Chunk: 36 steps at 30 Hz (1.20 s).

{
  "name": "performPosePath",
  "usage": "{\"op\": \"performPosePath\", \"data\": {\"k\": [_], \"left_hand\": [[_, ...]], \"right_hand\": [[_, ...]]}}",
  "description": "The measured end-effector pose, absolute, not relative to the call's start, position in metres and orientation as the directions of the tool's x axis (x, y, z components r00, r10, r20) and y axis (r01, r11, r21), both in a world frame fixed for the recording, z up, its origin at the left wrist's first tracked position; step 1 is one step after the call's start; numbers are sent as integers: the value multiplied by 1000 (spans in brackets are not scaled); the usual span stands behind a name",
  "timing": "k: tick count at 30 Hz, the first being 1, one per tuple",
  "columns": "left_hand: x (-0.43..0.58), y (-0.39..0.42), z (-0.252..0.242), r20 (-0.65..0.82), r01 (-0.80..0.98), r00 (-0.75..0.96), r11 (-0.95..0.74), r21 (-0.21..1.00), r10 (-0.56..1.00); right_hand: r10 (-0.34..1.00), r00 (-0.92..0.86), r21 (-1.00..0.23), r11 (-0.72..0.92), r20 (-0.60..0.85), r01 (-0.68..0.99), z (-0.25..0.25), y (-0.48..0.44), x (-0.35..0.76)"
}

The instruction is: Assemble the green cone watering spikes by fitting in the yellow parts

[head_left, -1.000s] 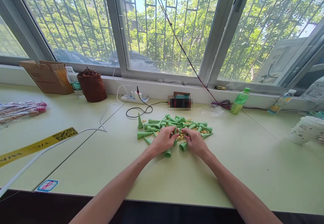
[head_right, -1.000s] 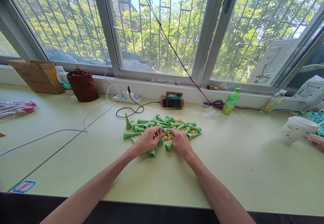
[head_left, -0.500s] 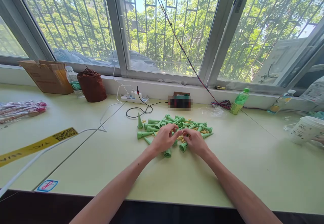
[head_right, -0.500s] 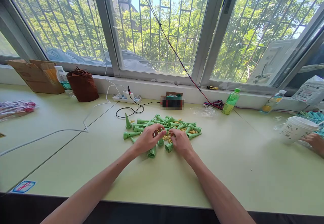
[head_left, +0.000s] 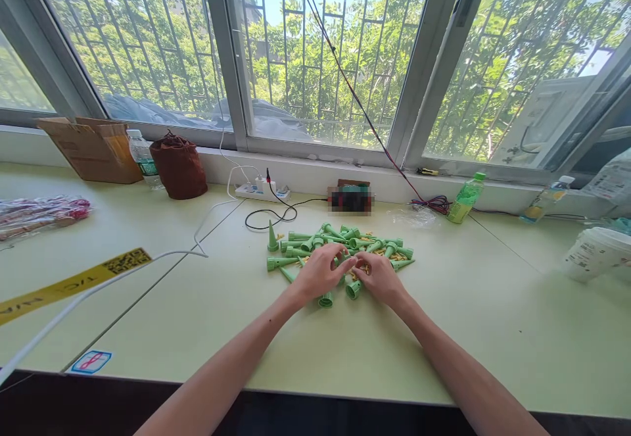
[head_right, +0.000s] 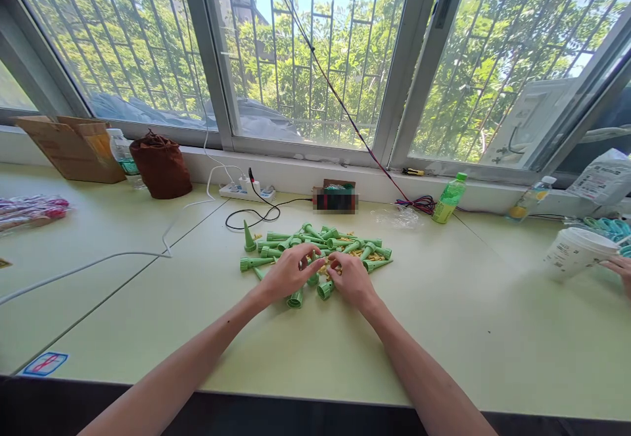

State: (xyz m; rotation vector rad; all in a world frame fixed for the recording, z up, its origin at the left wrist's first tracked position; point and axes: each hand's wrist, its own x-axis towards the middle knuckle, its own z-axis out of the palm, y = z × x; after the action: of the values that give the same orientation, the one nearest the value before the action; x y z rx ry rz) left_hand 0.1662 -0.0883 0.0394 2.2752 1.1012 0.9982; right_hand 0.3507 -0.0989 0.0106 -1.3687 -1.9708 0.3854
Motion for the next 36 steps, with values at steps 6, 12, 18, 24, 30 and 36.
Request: {"op": "performPosePath", "data": {"k": [6,12,18,24,30,36], "left_hand": [[166,-89,38,426,508,434,-606,612,794],[165,-89,36,408,523,451,-606,599,793],[165,-88,35,412,525,456,-612,592,789],[164,-88,33,408,535,450,-605,589,795],[163,-89,35,364,546,476,-593,591,801],[164,-90,34,345,550,485,-587,594,804]], "right_hand": [[903,-197,-594,402,381,697,6,-96,351],[895,-208,-571,416,395,707,4,-95,352],[877,-185,-579,438,444,688,4,-94,352],[858,-126,-653,467,498,597,13,-99,350],[843,-124,-677,500,523,540,13,-100,349],[855,-107,-723,489,507,488,14,-100,348]]}}
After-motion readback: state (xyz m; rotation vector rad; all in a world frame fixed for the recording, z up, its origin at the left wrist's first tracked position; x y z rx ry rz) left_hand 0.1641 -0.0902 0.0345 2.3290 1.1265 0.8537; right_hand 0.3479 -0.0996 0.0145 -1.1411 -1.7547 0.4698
